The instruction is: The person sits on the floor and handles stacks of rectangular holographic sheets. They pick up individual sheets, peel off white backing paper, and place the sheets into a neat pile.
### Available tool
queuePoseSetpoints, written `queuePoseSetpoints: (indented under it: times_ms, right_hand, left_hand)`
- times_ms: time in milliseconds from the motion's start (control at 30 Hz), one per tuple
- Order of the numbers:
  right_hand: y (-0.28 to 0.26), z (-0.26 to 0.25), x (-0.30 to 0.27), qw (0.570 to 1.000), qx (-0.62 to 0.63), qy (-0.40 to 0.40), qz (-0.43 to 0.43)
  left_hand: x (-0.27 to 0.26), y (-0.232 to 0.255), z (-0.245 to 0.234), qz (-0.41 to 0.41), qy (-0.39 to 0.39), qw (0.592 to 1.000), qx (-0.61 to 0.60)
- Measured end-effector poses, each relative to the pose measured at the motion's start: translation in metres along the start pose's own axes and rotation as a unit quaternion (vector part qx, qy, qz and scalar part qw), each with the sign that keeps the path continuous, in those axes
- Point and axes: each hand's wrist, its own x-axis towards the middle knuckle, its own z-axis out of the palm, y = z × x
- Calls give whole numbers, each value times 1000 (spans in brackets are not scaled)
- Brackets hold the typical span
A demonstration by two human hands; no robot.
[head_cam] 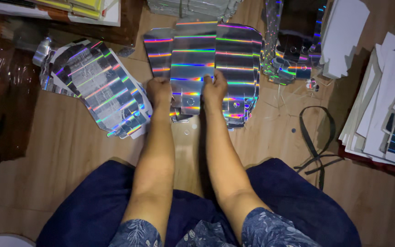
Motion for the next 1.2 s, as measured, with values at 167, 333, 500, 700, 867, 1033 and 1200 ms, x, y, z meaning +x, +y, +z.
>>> queuePoseSetpoints:
  times_ms: [167,333,500,700,867,1033,1200]
  right_hand:
    - [-1,-17,16,993,87,12,73]
    - [4,-74,45,998,25,59,3]
    - [7,-124,57,889,-385,161,-188]
    - [6,-98,39,887,-419,182,-71]
    - [7,-49,43,998,-58,-28,-3]
    - [-4,-74,38,959,-223,54,-167]
    - [2,-139,60,990,-84,112,-13]
  left_hand:
    - [-5,-10,5,67,102,993,7]
    - [1,-22,15,119,168,979,-1]
    - [27,-49,33,103,90,990,18]
    - [27,-44,39,121,122,972,-162]
    - [4,-6,33,21,-44,956,-289]
    - [-25,9,82,159,-176,923,-302]
    - [-76,23,118,558,27,825,78]
